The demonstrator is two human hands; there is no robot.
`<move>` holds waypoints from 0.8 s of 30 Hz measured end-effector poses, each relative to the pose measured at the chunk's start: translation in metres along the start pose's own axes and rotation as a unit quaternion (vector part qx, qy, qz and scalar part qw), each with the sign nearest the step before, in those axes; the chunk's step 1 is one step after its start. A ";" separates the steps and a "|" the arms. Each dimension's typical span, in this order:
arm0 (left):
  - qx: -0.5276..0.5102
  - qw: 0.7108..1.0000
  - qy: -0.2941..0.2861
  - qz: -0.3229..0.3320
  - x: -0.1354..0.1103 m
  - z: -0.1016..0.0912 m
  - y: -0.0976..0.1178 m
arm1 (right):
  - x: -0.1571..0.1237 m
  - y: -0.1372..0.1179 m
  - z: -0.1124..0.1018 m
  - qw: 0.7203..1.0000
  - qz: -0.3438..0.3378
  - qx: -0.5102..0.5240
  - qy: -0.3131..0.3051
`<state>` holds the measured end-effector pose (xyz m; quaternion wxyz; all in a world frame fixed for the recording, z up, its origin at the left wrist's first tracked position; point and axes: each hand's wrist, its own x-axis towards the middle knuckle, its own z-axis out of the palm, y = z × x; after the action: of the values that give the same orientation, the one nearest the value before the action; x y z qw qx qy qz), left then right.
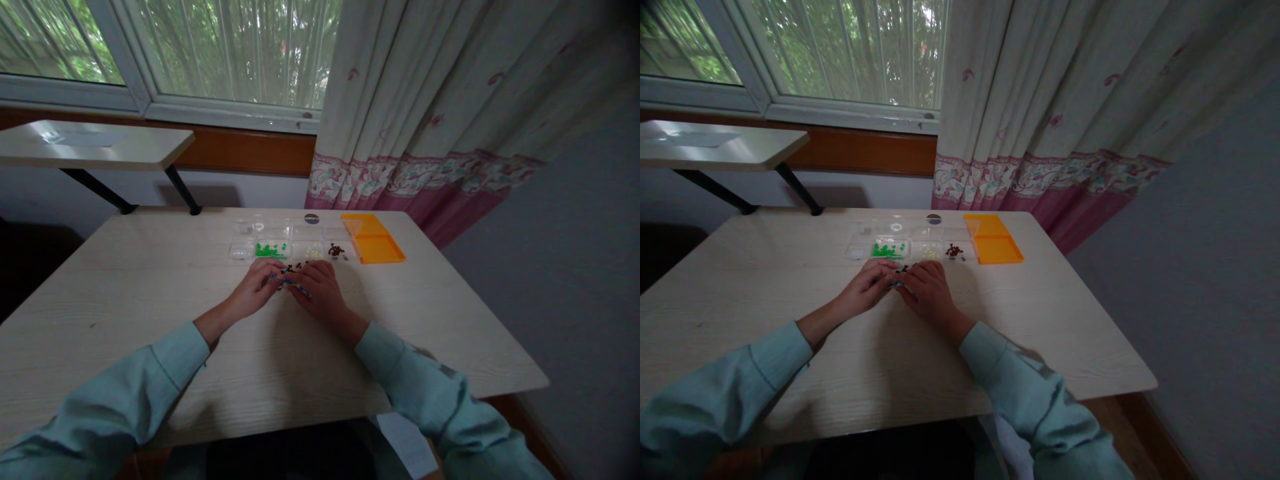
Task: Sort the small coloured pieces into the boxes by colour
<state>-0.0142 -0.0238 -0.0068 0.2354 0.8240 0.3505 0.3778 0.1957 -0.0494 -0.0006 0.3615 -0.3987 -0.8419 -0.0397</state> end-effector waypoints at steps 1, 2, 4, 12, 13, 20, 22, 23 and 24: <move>-0.005 1.000 -0.001 -0.001 0.000 0.000 0.000 | 0.000 -0.002 0.001 1.000 0.005 -0.001 0.008; -0.008 1.000 -0.003 0.000 0.000 0.000 -0.001 | 0.000 -0.003 0.002 1.000 0.008 -0.003 0.014; -0.008 1.000 -0.005 0.004 0.000 0.000 -0.001 | 0.000 -0.004 0.005 1.000 0.010 -0.007 0.023; 0.039 0.999 0.006 0.019 -0.002 -0.004 -0.001 | -0.003 0.009 0.007 1.000 0.003 0.005 0.016; 0.049 0.998 0.001 0.026 -0.002 -0.008 0.000 | -0.003 0.011 0.006 1.000 0.009 0.008 0.013; 0.106 0.989 -0.098 0.033 0.003 -0.065 0.011 | -0.001 0.033 0.000 0.998 0.059 0.003 0.031; 0.107 0.988 -0.112 -0.006 0.002 -0.087 0.014 | 0.000 0.038 -0.001 0.997 0.069 0.005 0.034; 0.095 0.983 -0.156 -0.035 -0.001 -0.098 0.015 | 0.000 0.040 -0.001 0.997 0.076 0.006 0.034; 0.079 0.976 -0.194 -0.063 -0.006 -0.109 0.016 | 0.001 0.041 -0.001 0.996 0.083 0.008 0.033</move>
<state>-0.0965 -0.0252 0.0664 0.2560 0.8739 0.3782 0.1666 0.2251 -0.0217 -0.0083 0.3942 -0.4624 -0.7940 -0.0161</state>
